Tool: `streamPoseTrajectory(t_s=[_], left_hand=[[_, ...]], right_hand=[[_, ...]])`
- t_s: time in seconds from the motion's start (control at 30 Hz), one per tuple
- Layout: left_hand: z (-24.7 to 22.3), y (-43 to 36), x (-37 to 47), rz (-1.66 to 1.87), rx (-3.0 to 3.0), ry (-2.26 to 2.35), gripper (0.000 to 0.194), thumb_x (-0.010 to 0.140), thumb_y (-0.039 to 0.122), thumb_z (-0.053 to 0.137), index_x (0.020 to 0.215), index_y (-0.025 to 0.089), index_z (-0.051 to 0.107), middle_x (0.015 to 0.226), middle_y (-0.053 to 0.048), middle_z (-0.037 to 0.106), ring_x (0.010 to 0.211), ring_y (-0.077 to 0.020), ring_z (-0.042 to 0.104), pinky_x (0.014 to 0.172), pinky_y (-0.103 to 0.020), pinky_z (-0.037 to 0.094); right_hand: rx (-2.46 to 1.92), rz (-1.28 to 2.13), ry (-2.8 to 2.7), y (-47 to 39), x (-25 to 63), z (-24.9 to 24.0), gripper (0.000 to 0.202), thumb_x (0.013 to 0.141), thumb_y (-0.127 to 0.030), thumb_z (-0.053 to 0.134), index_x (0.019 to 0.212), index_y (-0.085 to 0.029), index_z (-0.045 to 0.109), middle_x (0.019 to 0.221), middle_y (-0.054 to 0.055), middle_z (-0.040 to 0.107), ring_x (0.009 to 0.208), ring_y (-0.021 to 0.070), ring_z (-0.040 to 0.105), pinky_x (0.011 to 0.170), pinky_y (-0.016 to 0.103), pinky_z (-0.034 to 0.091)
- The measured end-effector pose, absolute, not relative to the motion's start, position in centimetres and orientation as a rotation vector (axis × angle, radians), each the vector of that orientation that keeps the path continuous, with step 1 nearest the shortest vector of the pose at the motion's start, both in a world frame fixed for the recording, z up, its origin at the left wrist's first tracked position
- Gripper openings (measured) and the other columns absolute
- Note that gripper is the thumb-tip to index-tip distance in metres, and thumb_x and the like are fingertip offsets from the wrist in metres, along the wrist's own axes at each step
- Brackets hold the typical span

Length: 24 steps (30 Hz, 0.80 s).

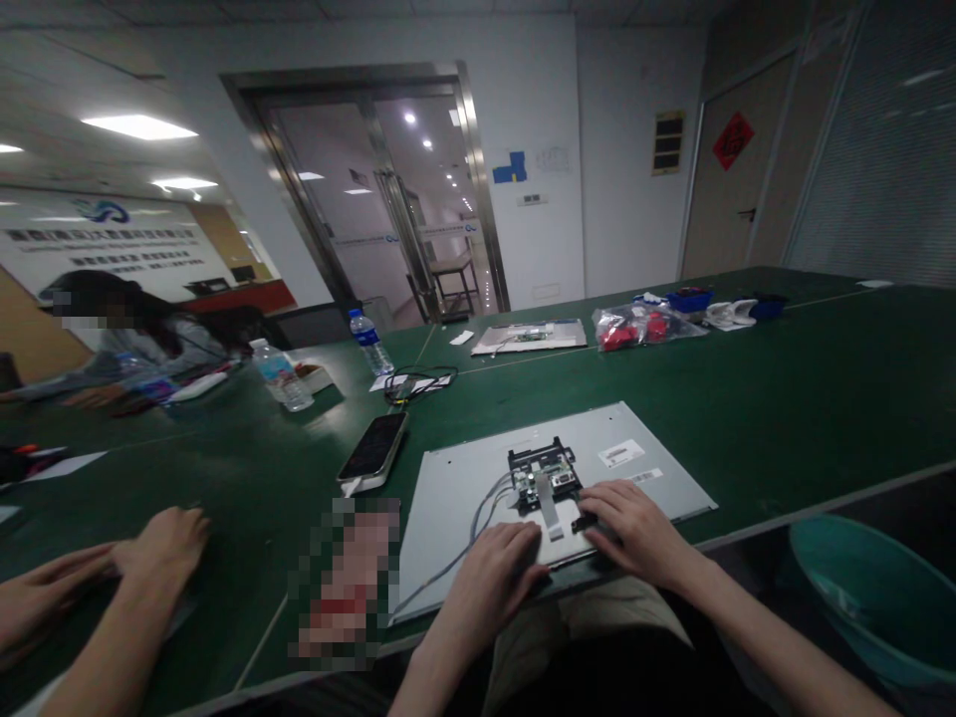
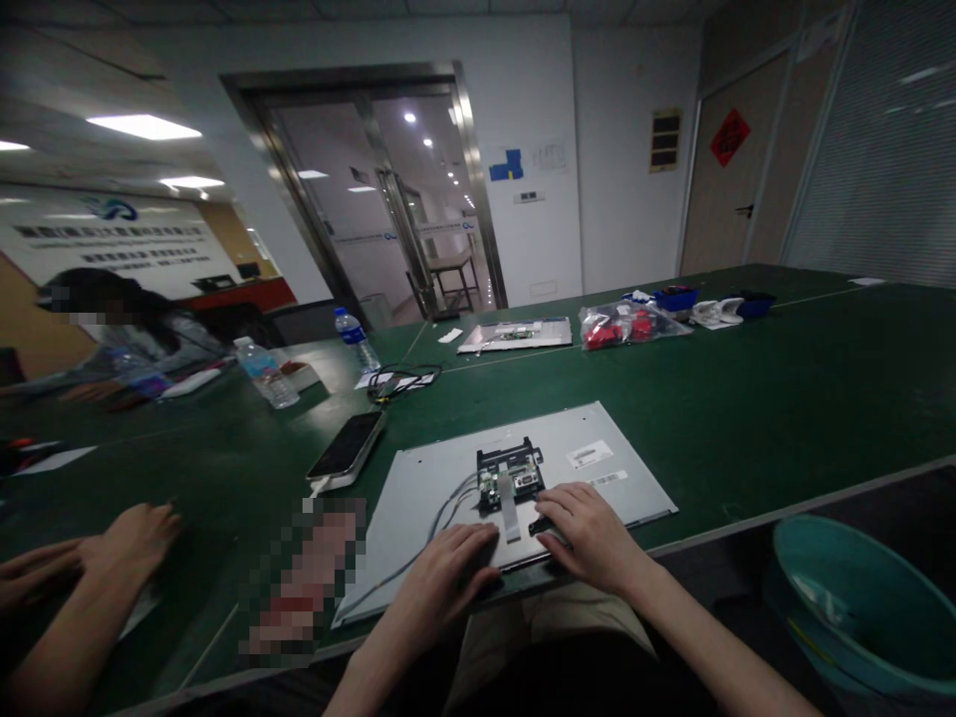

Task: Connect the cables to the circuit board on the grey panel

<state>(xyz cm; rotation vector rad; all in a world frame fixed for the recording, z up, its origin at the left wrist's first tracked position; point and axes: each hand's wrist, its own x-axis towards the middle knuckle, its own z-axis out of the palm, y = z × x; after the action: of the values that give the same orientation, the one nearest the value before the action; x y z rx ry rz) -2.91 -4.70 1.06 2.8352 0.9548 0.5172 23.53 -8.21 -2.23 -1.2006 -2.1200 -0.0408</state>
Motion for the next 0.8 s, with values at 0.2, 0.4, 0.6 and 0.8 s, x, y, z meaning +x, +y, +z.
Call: streamPoseTrajectory(t_s=[0.2,0.4,0.6,0.8], left_hand=[[0.7,-4.9,-2.3,0.579,2.824,1.034,0.043,0.090,0.038,0.062,0.129,0.024,0.052,0.114,-0.010,0.064,0.103,-0.0285,0.061,0.090,-0.045,0.051],[0.1,-4.4,-2.2,0.593,2.833,1.032,0.048,0.090,0.046,0.062,0.131,0.022,0.052,0.114,-0.011,0.063,0.103,-0.0291,0.060,0.089,-0.045,0.051],[0.2,-4.0,-2.3,0.568,2.842,1.013,0.044,0.090,0.043,0.062,0.128,0.023,0.054,0.113,-0.011,0.064,0.102,-0.0290,0.062,0.088,-0.044,0.051],[0.2,-4.3,-2.2,0.575,2.840,1.013,0.045,0.090,0.041,0.062,0.130,0.023,0.052,0.115,-0.011,0.063,0.102,-0.0297,0.061,0.088,-0.045,0.051]], right_hand=[[-1.385,-0.037,-1.980,-6.8,25.1,-4.2,0.046,0.097,-0.038,0.049,0.138,-0.018,0.045,0.135,0.017,0.054,0.126,0.0292,0.051,0.103,0.050,0.045],[-1.481,-0.016,-1.934,-6.4,24.9,-5.5,0.058,0.100,-0.047,0.041,0.148,-0.015,0.032,0.140,0.018,0.050,0.131,0.0293,0.046,0.107,0.050,0.042],[-1.510,-0.012,-1.968,-6.7,24.7,-5.1,0.059,0.099,-0.048,0.043,0.148,-0.017,0.034,0.140,0.017,0.051,0.129,0.0290,0.048,0.104,0.048,0.044],[-1.528,-0.036,-1.993,-6.8,24.4,-5.0,0.058,0.098,-0.049,0.046,0.147,-0.019,0.037,0.137,0.016,0.053,0.126,0.0304,0.049,0.101,0.049,0.045]])
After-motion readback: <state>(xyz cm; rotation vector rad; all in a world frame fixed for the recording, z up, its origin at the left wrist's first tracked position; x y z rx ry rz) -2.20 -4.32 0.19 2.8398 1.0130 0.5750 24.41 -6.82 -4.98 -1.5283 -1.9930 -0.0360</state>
